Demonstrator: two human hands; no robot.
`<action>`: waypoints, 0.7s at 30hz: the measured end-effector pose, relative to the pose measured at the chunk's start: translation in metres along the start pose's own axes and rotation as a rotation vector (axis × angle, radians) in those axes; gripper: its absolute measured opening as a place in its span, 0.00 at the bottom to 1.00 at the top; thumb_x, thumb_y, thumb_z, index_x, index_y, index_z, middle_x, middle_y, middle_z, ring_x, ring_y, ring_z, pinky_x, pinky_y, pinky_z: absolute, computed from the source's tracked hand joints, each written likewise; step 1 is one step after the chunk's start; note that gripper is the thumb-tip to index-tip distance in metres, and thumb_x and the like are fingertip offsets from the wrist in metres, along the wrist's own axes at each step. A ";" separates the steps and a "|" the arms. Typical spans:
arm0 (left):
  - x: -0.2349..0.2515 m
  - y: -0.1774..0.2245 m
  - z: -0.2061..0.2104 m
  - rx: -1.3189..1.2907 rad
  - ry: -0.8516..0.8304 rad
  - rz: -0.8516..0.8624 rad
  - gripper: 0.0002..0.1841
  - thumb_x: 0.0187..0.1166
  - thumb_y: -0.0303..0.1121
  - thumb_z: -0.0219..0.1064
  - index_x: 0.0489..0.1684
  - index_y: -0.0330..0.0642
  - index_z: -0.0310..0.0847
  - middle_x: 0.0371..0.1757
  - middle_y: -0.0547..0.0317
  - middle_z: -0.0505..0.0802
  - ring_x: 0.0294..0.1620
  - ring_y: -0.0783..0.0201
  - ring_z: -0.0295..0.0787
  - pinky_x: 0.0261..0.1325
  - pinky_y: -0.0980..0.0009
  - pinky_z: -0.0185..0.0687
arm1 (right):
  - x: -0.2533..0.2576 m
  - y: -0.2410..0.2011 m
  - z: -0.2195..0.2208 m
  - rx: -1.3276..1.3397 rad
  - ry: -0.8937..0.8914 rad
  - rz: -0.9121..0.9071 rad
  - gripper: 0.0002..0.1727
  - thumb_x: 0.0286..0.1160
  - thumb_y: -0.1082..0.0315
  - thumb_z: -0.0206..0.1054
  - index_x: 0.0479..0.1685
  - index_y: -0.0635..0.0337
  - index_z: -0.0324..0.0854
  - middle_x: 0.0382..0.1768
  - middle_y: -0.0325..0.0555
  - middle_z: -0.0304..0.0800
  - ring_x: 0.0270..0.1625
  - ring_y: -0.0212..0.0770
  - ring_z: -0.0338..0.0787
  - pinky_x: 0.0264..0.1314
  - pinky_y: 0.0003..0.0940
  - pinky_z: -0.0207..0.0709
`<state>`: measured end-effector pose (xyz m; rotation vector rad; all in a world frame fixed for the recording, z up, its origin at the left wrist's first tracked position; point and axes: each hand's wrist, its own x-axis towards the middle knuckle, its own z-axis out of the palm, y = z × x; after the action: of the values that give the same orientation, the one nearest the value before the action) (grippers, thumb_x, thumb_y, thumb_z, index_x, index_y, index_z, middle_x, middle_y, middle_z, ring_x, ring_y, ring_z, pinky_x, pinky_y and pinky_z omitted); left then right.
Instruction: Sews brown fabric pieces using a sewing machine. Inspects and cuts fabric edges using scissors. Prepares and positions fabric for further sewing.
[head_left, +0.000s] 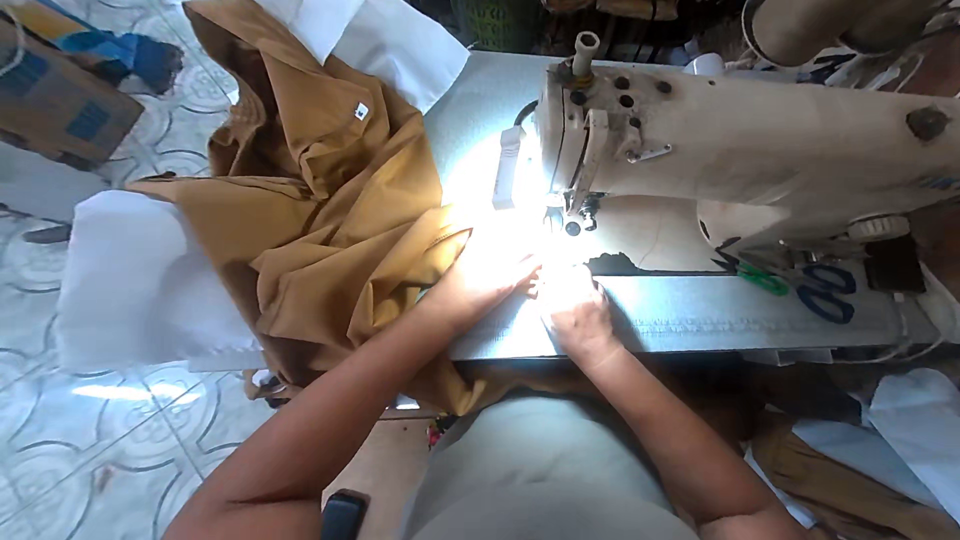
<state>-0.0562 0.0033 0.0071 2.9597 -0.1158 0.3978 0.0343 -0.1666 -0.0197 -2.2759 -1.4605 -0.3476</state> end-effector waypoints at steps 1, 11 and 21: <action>0.003 -0.003 0.001 -0.009 0.020 0.001 0.17 0.83 0.25 0.60 0.62 0.48 0.91 0.66 0.52 0.91 0.68 0.46 0.85 0.70 0.41 0.74 | 0.004 0.002 0.001 0.026 -0.016 0.013 0.12 0.74 0.68 0.68 0.49 0.63 0.92 0.57 0.57 0.93 0.59 0.58 0.92 0.47 0.51 0.88; 0.023 -0.034 0.011 -0.007 0.061 -0.015 0.18 0.85 0.23 0.57 0.64 0.48 0.89 0.68 0.54 0.90 0.71 0.49 0.84 0.74 0.44 0.73 | 0.045 0.007 -0.001 0.033 -0.258 0.098 0.16 0.75 0.67 0.71 0.60 0.58 0.90 0.67 0.56 0.87 0.64 0.61 0.86 0.52 0.57 0.83; 0.007 -0.046 0.027 -0.168 0.169 -0.097 0.10 0.82 0.32 0.64 0.48 0.40 0.92 0.51 0.45 0.95 0.59 0.44 0.90 0.67 0.46 0.79 | 0.025 0.028 0.008 0.351 0.116 0.171 0.13 0.80 0.67 0.64 0.50 0.63 0.92 0.53 0.54 0.93 0.60 0.53 0.91 0.68 0.47 0.82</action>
<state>-0.0377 0.0438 -0.0235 2.7408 0.0141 0.5906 0.0697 -0.1530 -0.0225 -2.0416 -1.1560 -0.1537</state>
